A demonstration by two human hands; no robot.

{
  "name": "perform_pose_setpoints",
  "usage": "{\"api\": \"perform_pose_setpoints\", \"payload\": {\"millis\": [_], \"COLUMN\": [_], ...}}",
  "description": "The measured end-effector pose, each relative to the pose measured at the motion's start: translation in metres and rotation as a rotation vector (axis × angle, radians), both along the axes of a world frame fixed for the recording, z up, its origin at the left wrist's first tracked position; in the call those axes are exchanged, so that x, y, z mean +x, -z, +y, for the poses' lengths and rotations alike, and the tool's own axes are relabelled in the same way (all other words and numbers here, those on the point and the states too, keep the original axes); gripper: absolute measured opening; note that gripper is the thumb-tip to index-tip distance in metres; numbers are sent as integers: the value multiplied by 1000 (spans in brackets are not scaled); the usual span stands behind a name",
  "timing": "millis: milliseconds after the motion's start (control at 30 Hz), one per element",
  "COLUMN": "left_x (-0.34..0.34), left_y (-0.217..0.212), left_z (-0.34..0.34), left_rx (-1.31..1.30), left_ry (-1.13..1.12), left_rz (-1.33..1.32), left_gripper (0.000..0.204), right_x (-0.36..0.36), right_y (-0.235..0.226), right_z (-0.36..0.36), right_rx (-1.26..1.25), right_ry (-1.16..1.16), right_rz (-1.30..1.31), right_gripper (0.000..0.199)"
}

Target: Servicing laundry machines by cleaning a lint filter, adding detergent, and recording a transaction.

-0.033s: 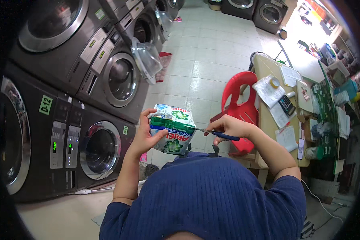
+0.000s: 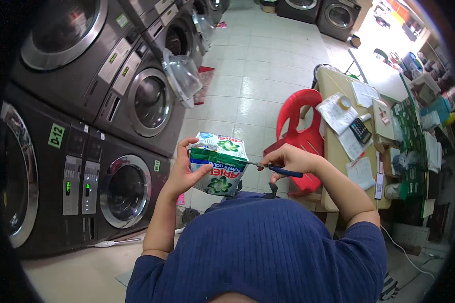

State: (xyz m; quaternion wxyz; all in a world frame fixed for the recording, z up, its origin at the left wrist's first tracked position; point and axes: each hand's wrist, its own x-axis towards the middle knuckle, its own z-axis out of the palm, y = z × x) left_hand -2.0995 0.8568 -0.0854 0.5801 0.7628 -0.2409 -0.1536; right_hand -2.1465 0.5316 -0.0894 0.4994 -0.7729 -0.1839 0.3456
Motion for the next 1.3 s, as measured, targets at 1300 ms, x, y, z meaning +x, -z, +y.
{"api": "perform_pose_setpoints", "payload": {"millis": [1300], "left_x": [48], "left_y": [3], "left_z": [-140], "left_rx": [-50], "left_ry": [881], "left_rz": [91], "left_gripper": [62], "right_x": [-108], "right_y": [28], "right_z": [4], "right_rx": [402], "right_ry": [800], "right_rz": [29], "right_gripper": [69]}}
